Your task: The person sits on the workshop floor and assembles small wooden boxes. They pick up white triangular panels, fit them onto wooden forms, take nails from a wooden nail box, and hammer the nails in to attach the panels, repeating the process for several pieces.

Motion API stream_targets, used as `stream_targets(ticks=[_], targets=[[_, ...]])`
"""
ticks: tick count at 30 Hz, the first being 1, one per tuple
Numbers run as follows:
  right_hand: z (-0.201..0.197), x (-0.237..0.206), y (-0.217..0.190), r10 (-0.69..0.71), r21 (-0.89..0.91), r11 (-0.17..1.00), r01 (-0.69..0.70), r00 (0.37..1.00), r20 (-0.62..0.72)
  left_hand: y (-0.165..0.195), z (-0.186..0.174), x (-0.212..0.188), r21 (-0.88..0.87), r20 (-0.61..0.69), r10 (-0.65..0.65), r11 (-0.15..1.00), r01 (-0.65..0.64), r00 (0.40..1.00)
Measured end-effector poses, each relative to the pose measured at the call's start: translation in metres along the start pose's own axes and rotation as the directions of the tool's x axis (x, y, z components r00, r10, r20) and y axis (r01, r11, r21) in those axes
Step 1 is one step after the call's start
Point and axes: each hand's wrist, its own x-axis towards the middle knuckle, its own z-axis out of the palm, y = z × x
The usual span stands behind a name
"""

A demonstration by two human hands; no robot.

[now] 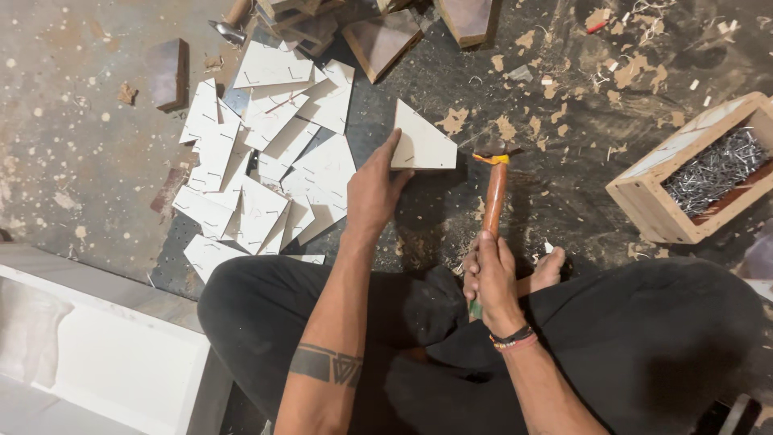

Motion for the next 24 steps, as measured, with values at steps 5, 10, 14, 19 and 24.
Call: stream_targets(ticks=[5,10,14,19,24], targets=[[0.001,-0.005,0.002,-0.042,-0.060,0.997,0.044,0.998,0.038,0.001,-0.004,0.001,-0.034,0.021,-0.050,0.998,0.051,0.999],[0.003,-0.007,0.004,-0.073,-0.095,0.993,0.077,0.996,0.047,-0.003,-0.003,0.002,-0.069,-0.005,-0.016,0.997,0.015,1.000],[0.003,-0.009,0.004,-0.107,-0.148,0.982,0.118,0.991,0.079,-0.004,-0.003,0.004,-0.091,0.042,-0.068,0.993,0.072,0.997],[0.005,-0.016,0.004,-0.144,-0.246,0.955,0.166,0.984,0.107,-0.008,-0.009,0.006,-0.134,0.099,-0.024,0.990,0.038,0.995],[0.013,-0.021,0.007,-0.119,-0.259,0.953,0.158,0.980,0.160,-0.012,-0.018,0.005,-0.129,0.197,-0.049,0.989,0.075,0.979]])
